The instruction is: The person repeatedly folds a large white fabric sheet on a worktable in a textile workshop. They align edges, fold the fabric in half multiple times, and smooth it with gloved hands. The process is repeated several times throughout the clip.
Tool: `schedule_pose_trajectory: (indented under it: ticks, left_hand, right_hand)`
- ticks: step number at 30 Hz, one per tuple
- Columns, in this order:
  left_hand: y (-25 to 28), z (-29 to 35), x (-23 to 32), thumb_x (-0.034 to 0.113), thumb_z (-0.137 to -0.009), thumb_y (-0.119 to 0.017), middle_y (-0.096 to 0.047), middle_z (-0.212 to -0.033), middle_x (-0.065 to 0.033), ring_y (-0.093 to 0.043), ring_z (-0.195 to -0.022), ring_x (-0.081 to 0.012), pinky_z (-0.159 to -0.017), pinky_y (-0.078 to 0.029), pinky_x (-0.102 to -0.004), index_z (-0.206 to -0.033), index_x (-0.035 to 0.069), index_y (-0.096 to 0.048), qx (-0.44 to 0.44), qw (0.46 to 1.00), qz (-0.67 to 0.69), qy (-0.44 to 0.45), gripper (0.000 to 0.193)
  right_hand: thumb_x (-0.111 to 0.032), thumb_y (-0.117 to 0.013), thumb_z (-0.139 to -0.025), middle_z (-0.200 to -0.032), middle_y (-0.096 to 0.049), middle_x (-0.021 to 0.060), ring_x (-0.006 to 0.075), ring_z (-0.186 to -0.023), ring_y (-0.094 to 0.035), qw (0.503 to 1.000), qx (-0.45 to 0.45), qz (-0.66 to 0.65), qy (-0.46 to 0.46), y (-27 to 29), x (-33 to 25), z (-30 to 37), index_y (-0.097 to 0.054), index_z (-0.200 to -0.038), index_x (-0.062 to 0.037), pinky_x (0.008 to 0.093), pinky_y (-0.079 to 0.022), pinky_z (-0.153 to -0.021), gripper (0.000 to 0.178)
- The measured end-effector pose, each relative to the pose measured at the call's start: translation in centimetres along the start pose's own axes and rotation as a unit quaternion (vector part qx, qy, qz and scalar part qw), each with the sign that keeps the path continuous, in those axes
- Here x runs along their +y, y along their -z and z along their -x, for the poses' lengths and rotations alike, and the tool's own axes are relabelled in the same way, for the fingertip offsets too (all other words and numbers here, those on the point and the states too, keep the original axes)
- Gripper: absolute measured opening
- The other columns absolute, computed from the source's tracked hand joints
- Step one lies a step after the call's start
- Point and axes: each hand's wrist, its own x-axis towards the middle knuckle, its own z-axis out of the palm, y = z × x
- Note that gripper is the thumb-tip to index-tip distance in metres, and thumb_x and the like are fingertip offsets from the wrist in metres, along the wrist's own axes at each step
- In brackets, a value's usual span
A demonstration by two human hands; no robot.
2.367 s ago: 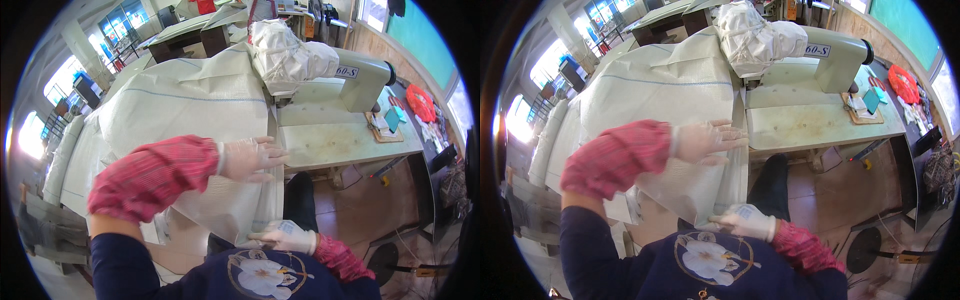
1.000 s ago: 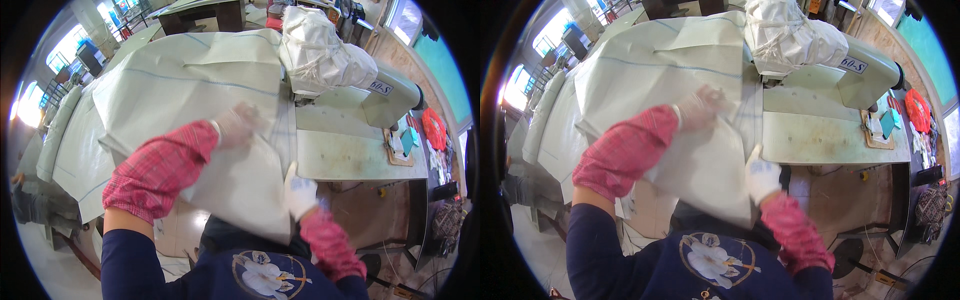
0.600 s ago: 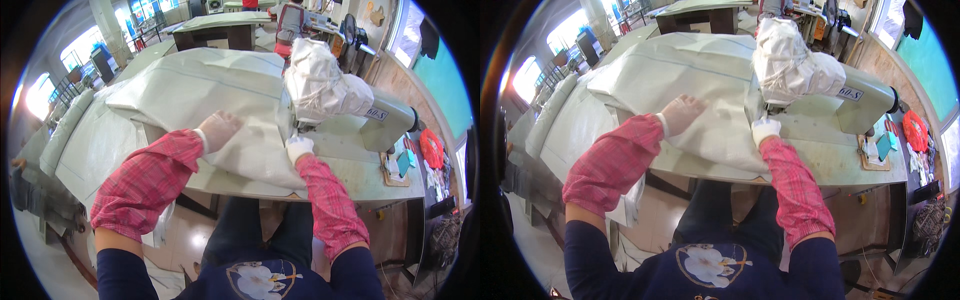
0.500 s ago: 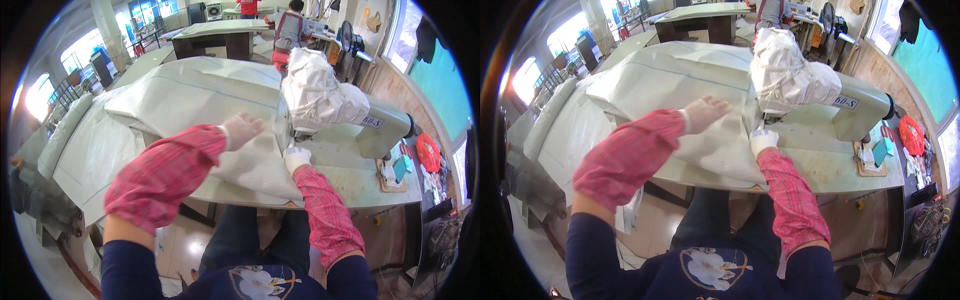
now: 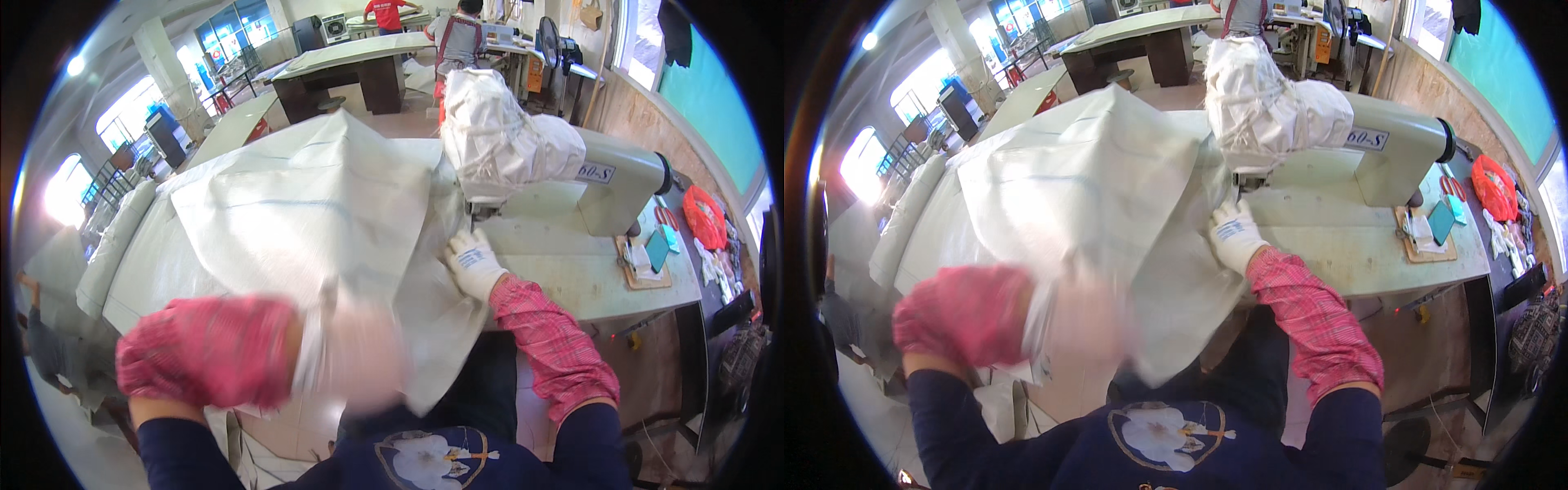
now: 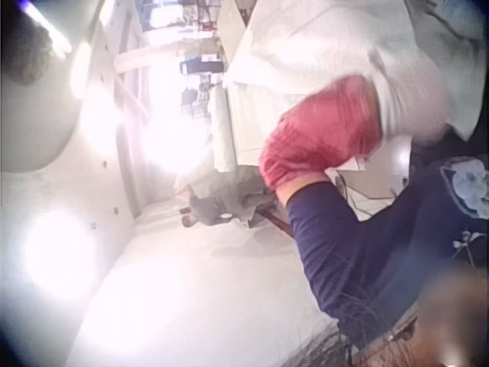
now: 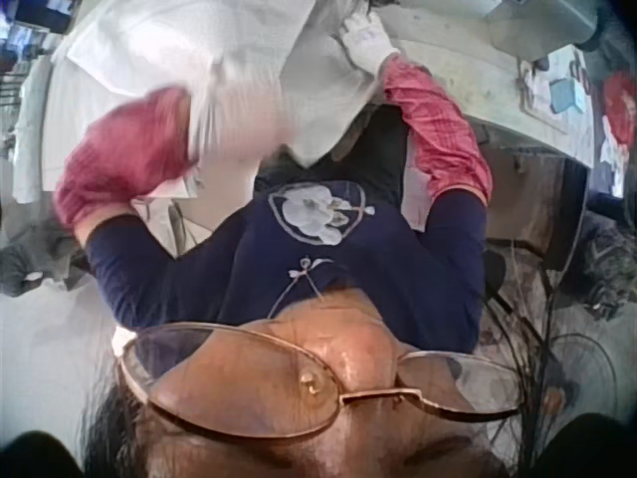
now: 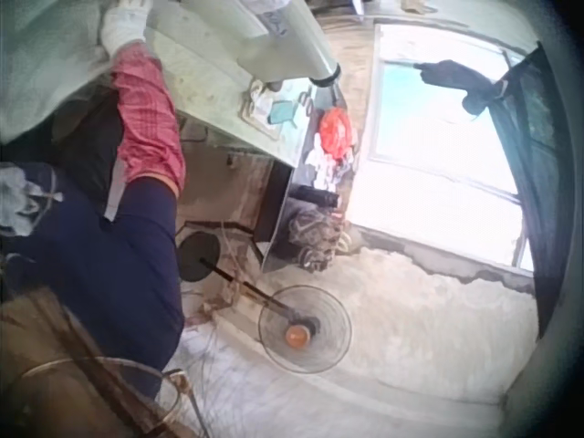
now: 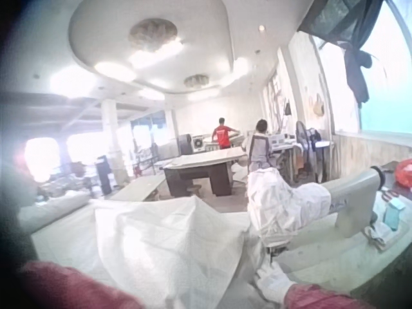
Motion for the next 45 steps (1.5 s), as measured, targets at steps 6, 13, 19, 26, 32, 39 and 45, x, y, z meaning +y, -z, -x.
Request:
schedule_pose_trajectory:
  ticks: [6,13,19,26,32,39,45]
  left_hand:
    - [5.3,-7.7,9.0,0.04,-0.084,-0.058,-0.067,-0.088,-0.0124,-0.065,-0.086,-0.0298,-0.078,-0.051,-0.0429,-0.094,0.004,-0.062,0.189,0.951,0.047,-0.242,0.037]
    - [-3.1,-14.3,-2.8,0.039,-0.095,-0.05,-0.054,-0.126,-0.0162,-0.061,-0.108,-0.0286,-0.098,-0.045,-0.0405,-0.129,-0.002,-0.046,0.136,0.987,0.032,0.086,0.053]
    - [-11.6,-13.2,-4.2,0.041,-0.096,-0.046,-0.054,-0.13,-0.0179,-0.06,-0.105,-0.0333,-0.102,-0.036,-0.0499,-0.142,-0.001,-0.037,0.234,0.966,0.033,0.102,0.063]
    - [-9.9,-14.4,-3.9,0.043,-0.096,-0.047,-0.062,-0.112,-0.0142,-0.059,-0.103,-0.0305,-0.094,-0.039,-0.0465,-0.139,0.0,-0.045,0.167,0.976,0.038,0.138,0.061]
    - [-12.9,-15.2,-1.5,0.026,-0.082,-0.058,-0.061,-0.103,-0.0107,-0.056,-0.105,-0.0268,-0.088,-0.045,-0.0384,-0.119,0.01,-0.062,0.359,0.917,-0.171,0.046,0.041]
    - [-14.4,-16.2,2.3,0.023,-0.08,-0.059,-0.056,-0.096,-0.005,-0.055,-0.089,-0.0225,-0.079,-0.045,-0.0374,-0.123,0.019,-0.06,0.362,0.931,-0.01,0.043,0.043]
    - [-14.6,-15.5,1.7,0.024,-0.082,-0.057,-0.054,-0.099,-0.004,-0.054,-0.091,-0.0228,-0.08,-0.043,-0.0378,-0.127,0.027,-0.057,0.323,0.946,-0.017,-0.012,0.045]
  right_hand:
    - [-0.034,-0.061,-0.082,-0.102,-0.063,0.019,0.0388,-0.101,-0.057,0.888,0.126,-0.354,0.266,3.1,-13.0,10.5,-0.062,-0.116,-0.0053,0.0529,-0.039,-0.094,0.044]
    - [-0.021,-0.051,-0.092,-0.1,-0.065,0.0237,0.0422,-0.083,-0.063,0.799,-0.082,-0.578,0.145,2.9,-16.1,21.4,-0.058,-0.122,-0.0043,0.0448,-0.05,-0.074,0.035]
    - [-0.03,-0.049,-0.097,-0.078,-0.065,0.0164,0.0198,-0.071,-0.063,0.728,-0.309,-0.609,-0.058,8.3,-12.0,21.4,-0.069,-0.096,0.0009,0.0353,-0.05,-0.068,0.037]
    - [-0.024,-0.058,-0.096,-0.093,-0.067,0.0069,0.0112,-0.084,-0.059,0.655,0.127,-0.6,-0.441,2.9,-10.8,15.6,-0.062,-0.111,0.0052,0.0289,-0.05,-0.065,0.033]
    - [-0.011,-0.053,-0.089,-0.091,-0.067,0.0248,0.0316,-0.079,-0.068,0.832,0.145,-0.404,-0.351,1.3,-13.6,16.7,-0.054,-0.125,0.0061,0.0403,-0.051,-0.07,0.04]
    - [-0.012,-0.048,-0.087,-0.069,-0.064,0.0202,0.0367,-0.061,-0.064,0.907,-0.096,-0.216,-0.349,3.9,-13.8,17.9,-0.019,-0.146,0.0095,0.0475,-0.047,-0.058,0.07]
    - [-0.012,-0.053,-0.083,-0.069,-0.065,0.0192,0.0341,-0.061,-0.065,0.936,-0.163,-0.141,-0.277,4.0,-14.0,18.3,-0.02,-0.144,0.0155,0.0447,-0.048,-0.057,0.074]
